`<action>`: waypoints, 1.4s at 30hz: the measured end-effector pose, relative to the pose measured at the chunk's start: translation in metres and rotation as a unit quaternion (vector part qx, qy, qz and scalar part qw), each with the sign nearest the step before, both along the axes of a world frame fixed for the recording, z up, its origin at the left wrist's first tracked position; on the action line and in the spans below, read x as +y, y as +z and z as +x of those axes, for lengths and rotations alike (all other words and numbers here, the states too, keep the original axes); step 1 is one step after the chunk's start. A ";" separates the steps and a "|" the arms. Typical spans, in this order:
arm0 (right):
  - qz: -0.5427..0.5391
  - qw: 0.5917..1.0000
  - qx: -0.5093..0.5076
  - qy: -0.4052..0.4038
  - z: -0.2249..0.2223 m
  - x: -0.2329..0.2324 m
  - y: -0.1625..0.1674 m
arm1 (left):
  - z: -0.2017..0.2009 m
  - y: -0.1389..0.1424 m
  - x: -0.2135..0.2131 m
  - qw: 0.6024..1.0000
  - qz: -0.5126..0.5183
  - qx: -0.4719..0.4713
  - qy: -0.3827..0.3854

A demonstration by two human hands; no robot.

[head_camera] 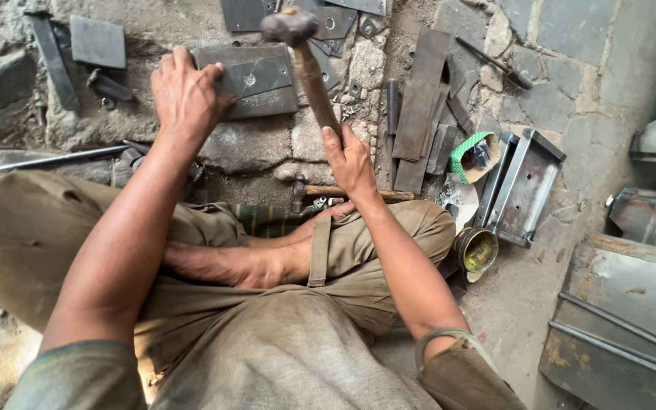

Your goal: The person sits cross-legged on the ground and uses a hammer and a metal punch to create holes in rectangular metal plates. They repeatedly position the punch on the plate and strike it with the hammer, then move the finished pieces aside.

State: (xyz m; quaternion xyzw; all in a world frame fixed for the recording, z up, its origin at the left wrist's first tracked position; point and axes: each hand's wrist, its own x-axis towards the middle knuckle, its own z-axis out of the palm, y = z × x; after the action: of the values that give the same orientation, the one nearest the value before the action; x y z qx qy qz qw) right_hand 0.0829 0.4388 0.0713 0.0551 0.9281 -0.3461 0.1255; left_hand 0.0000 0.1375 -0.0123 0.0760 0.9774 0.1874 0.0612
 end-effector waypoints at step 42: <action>-0.496 0.672 -0.468 -0.289 0.131 0.007 0.005 | -0.077 0.041 -0.102 0.941 -0.307 -0.038 -0.138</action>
State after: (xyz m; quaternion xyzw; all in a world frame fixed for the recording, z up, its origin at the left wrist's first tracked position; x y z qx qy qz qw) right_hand 0.2143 0.4455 0.0765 0.4053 0.3774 -0.7030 0.4462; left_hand -0.0771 0.0357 0.0282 0.1808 0.9643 -0.1294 0.1436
